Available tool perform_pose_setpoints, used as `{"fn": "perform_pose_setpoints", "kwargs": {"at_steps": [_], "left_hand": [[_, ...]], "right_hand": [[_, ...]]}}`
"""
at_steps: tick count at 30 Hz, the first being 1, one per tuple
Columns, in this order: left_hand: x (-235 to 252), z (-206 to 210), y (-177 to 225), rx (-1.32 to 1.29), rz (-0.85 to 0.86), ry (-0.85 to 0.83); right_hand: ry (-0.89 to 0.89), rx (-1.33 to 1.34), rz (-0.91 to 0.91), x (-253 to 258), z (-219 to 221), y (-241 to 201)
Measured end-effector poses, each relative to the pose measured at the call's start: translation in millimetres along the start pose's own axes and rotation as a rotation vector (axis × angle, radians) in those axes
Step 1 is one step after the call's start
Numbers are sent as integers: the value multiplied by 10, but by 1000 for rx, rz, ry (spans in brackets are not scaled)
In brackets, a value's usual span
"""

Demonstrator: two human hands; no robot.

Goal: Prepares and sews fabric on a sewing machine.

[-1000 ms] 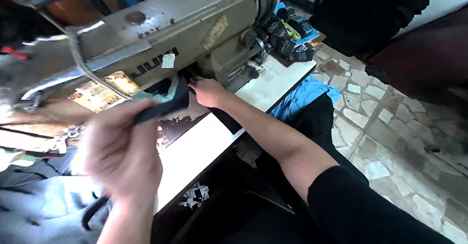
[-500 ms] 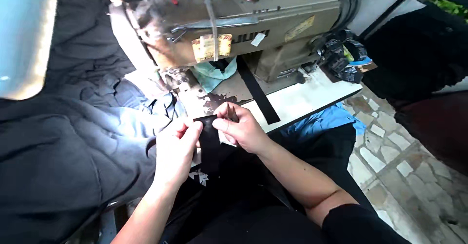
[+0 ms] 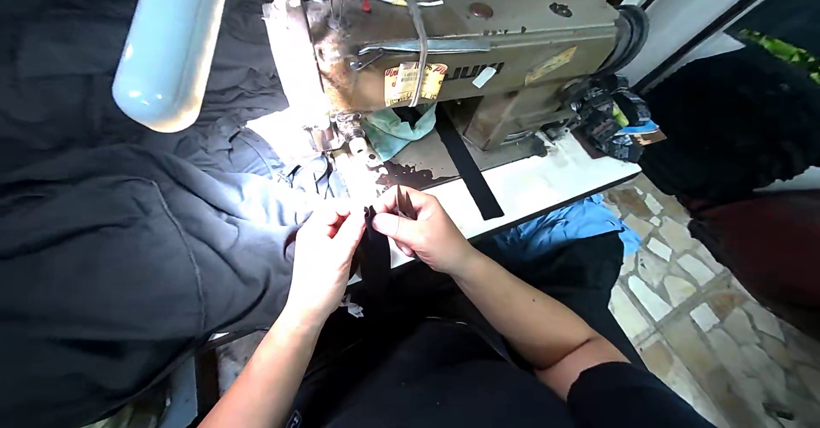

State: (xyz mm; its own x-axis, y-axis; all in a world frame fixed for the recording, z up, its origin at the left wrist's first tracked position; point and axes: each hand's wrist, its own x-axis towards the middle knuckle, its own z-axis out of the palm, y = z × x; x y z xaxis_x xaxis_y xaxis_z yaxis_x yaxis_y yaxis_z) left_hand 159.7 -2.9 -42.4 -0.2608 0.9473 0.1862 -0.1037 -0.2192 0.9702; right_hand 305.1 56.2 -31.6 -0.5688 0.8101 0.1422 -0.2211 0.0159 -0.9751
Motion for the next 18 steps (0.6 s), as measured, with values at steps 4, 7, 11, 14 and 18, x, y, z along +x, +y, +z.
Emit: {"fn": "perform_pose_setpoints", "kwargs": {"at_steps": [4,7,11,14,18], "left_hand": [[7,-15,-26,-19,26,-40],[22,-20,4,-61,-13,-70],[-6,-45,83,148,57,-102],[-35,-92,170,380,190,-151],[-33,-113,223,471,229,-122]], "right_hand": [[4,4,-1,-15,4,-9],[-13,8,-25,-33,-6,-5],[26,-64,-118,-67,-3,2],[54,-138,-150,-98,1,-76],[74,-235,-322,-99,-11,-54]]}}
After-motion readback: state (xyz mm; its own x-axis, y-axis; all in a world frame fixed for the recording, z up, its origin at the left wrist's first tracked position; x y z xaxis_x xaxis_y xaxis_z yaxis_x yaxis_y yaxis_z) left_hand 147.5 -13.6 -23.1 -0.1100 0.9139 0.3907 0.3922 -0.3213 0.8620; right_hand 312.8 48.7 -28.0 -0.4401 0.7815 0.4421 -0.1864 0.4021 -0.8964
